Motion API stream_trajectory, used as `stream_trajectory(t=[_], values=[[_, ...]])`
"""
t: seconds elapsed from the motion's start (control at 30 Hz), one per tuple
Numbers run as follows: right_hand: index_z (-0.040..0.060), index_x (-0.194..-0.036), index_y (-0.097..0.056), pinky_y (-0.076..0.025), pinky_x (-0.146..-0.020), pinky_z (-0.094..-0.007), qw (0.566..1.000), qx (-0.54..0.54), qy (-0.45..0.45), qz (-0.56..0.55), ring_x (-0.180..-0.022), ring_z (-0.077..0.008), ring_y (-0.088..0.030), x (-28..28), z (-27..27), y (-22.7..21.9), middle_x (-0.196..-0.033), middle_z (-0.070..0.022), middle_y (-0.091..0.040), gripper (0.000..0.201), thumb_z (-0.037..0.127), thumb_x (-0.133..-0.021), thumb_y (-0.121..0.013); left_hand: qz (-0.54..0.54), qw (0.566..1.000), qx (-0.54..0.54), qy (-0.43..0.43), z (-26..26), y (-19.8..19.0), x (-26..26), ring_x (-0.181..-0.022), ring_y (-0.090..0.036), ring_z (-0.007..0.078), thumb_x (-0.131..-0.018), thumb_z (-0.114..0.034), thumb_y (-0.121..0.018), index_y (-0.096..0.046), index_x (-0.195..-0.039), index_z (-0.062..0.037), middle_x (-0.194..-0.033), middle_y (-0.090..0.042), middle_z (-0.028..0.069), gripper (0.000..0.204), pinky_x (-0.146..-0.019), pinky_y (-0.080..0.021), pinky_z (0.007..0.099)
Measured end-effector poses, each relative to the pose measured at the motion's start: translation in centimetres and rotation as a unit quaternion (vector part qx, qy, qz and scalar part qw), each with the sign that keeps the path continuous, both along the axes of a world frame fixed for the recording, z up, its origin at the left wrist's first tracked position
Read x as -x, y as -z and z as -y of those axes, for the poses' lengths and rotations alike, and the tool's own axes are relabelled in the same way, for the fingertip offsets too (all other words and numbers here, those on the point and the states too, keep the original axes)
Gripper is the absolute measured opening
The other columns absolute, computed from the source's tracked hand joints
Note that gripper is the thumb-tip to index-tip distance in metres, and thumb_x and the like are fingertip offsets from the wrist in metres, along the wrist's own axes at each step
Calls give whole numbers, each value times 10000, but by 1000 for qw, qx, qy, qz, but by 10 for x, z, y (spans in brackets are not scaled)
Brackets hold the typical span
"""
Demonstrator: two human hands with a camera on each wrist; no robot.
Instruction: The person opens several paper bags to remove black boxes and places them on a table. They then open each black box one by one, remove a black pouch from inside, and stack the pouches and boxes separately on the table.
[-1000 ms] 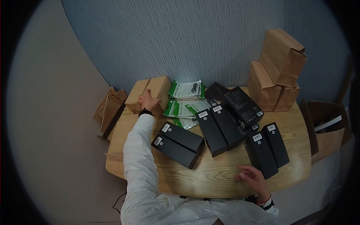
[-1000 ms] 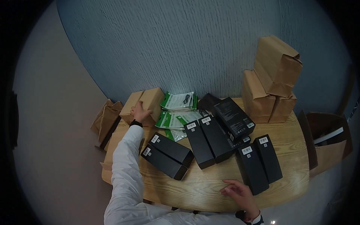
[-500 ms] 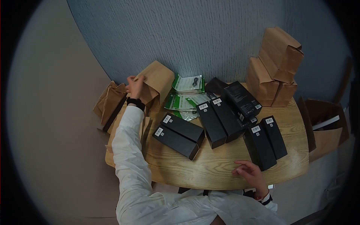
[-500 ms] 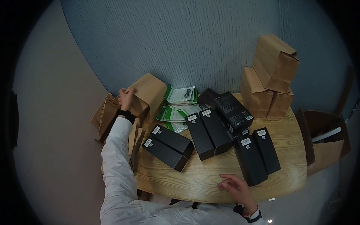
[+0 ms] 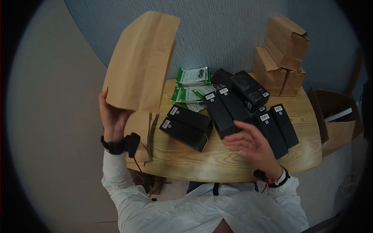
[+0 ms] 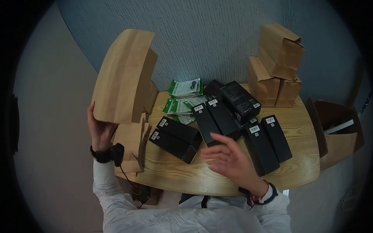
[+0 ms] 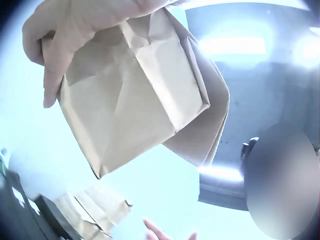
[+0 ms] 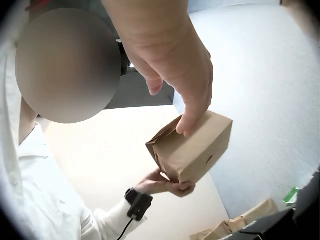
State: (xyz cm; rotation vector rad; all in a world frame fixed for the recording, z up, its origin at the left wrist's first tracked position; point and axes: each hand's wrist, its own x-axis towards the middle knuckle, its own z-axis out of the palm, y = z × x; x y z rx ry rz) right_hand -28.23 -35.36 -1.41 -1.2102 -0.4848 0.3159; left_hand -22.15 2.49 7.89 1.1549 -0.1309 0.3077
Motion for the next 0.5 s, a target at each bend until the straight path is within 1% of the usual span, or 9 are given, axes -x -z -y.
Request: stream_trajectory(t=[0.07,0.1,0.13,0.17,0.2,0.27,0.33,0.37,0.5], values=[[23,-1453,-191,-466,-976,-378,997,-62,-21,35,-1165,-286,-555,-11,-18,-26,-1290,-212,-501,687,71,-897,-592,139,983,-119,-10,37,19,46,-1140,-555,233,-916,-405,-491,-493,-1268,-60,-1221,-573,98,493,-915,-496,383],[16,-1454,-171,-461,-980,-395,995,-81,-31,56,-1179,-299,-542,-16,-27,-30,-1317,-214,-484,689,127,-915,-585,191,939,-259,-124,47,40,59,-1128,-560,222,-921,-406,-482,-494,-1268,-56,-1211,-579,90,493,-926,-487,372],[16,-1454,-171,-461,-980,-395,994,-83,-34,56,-1179,-299,-542,-18,-35,-36,-1317,-214,-484,689,127,-915,-585,236,859,-390,-232,51,60,69,-1116,-564,211,-927,-408,-473,-495,-1267,-53,-1202,-586,81,493,-937,-477,361],[11,-1448,-184,-462,-977,-396,992,-94,-69,43,-1176,-300,-542,-19,-43,-41,-1311,-209,-486,672,138,-921,-581,105,972,-160,-134,53,70,79,-1106,-568,215,-925,-411,-469,-493,-1266,-46,-1206,-582,82,500,-936,-472,356],[6,-1442,-197,-463,-974,-398,989,-104,-104,31,-1173,-302,-542,-18,-47,-44,-1306,-203,-489,655,149,-928,-577,-34,995,86,-24,56,77,88,-1095,-571,219,-923,-414,-464,-491,-1264,-39,-1210,-578,84,507,-935,-467,350],[-4,-1415,-256,-466,-957,-365,987,-86,-137,17,-1151,-242,-548,-11,-54,-44,-1299,-153,-502,611,162,-930,-589,-67,976,205,-6,83,95,105,-1083,-573,219,-920,-410,-450,-496,-1256,-32,-1203,-580,88,508,-922,-465,356],[-2,-1354,-376,-462,-934,-317,993,-34,-77,80,-1108,-171,-554,-3,-65,-38,-1295,-92,-504,507,145,-926,-603,-50,980,192,-26,95,128,114,-1083,-574,219,-919,-406,-449,-492,-1263,-34,-1206,-579,89,509,-926,-462,356],[5,-1263,-502,-439,-942,-289,998,-9,-69,8,-1113,-122,-529,-2,-63,-40,-1278,-51,-518,369,108,-923,-602,-36,982,177,-46,99,143,116,-1083,-576,220,-917,-401,-449,-487,-1270,-36,-1208,-578,90,510,-930,-460,356],[-9,-1138,-596,-424,-950,-284,998,43,-50,16,-1102,-136,-535,4,-57,-57,-1191,-55,-577,238,90,-921,-595,-37,976,213,-17,118,169,114,-1116,-557,214,-915,-397,-455,-454,-1301,-31,-1246,-552,102,532,-942,-455,360]])
